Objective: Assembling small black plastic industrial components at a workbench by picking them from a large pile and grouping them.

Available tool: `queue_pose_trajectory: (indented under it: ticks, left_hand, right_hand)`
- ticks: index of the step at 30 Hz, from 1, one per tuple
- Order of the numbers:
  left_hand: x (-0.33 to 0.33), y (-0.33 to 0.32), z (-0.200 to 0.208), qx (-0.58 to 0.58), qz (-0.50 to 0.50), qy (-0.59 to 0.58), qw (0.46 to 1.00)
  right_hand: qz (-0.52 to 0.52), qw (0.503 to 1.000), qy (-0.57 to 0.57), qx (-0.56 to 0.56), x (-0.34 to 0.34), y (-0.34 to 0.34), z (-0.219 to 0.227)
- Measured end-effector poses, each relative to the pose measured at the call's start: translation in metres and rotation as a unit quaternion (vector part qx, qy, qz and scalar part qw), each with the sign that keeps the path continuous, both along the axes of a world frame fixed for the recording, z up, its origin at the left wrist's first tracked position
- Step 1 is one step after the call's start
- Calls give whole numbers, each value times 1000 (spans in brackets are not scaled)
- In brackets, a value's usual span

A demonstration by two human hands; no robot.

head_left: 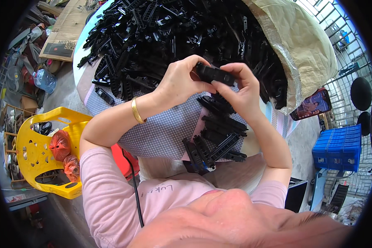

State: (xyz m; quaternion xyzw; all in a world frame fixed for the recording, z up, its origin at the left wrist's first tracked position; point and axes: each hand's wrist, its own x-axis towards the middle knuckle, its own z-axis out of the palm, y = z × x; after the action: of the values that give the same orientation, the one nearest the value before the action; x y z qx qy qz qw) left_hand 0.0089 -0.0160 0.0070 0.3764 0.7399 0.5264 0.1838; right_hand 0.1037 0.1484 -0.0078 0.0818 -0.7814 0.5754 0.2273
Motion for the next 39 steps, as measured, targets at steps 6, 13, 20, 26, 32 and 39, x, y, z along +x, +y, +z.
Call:
queue_pose_trajectory:
  ticks: [6, 13, 20, 26, 32, 39]
  left_hand:
    - [-2, -3, -12, 90, 7, -21, 996]
    - [-3, -9, -6, 90, -12, -103, 991]
    - [-7, -11, -6, 88, -39, -119, 988]
    - [-4, -8, -6, 57, -62, 3, 996]
    - [0, -7, 1, 101, -82, 6, 991]
    - [-16, -26, 24, 19, -141, -63, 988]
  right_hand:
    - [-92, 975, 83, 186, -2, 0, -2]
    - [-133, 910, 208, 332, -3, 3, -3]
    - [-97, 938, 175, 284, -5, -1, 2]
    - [6, 979, -75, 189, 1, 9, 12]
    - [-46, 971, -11, 235, 8, 7, 10]
    - [-21, 965, -191, 180, 7, 25, 27]
